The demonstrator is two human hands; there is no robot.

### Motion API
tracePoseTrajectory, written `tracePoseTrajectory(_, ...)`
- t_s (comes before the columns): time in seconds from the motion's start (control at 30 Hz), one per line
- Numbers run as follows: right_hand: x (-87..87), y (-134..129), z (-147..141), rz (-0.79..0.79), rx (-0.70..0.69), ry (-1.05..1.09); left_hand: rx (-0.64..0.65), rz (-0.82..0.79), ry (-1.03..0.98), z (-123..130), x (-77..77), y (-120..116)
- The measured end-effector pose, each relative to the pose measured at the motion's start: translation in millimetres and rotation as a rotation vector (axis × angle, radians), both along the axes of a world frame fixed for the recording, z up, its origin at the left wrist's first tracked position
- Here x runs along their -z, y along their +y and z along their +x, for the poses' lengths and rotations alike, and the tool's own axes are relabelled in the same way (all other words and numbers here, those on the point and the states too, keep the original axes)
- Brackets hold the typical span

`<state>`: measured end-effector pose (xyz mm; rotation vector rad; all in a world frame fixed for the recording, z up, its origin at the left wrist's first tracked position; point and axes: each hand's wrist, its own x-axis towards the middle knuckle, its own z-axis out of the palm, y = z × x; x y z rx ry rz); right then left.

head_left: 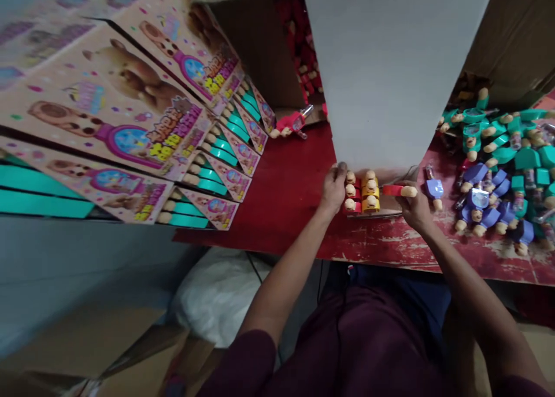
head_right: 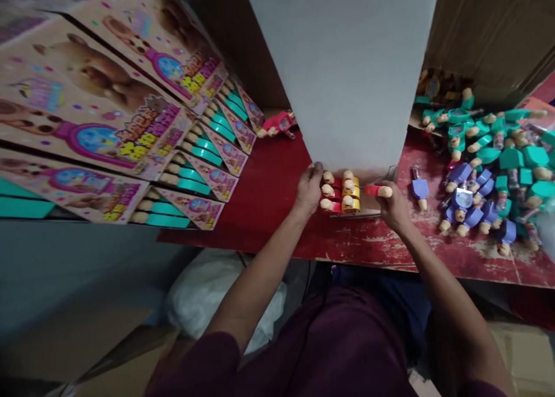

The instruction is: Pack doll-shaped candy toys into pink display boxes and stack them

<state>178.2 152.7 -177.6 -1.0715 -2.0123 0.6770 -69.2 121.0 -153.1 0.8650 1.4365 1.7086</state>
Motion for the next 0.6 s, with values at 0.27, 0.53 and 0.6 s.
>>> tracePoseTrajectory(0.27, -22.9, 12.3, 3.6, -0.081, -0.137, -0.227, -0.003, -0.04, 0.064, 1.6, -0.2, 3.3)
tracePoseTrajectory(0.53, -1.9, -9.6, -18.8, 0.002, 0.098, -0.263, 0.077, -0.02, 0.077, 2.3, -2.4, -2.4)
tracePoseTrajectory(0.6, 6.4, -19.3, -21.8, 0.117, 0.214, -0.181, 0.103, -0.067, -0.002, 3.9, 3.5, -5.9)
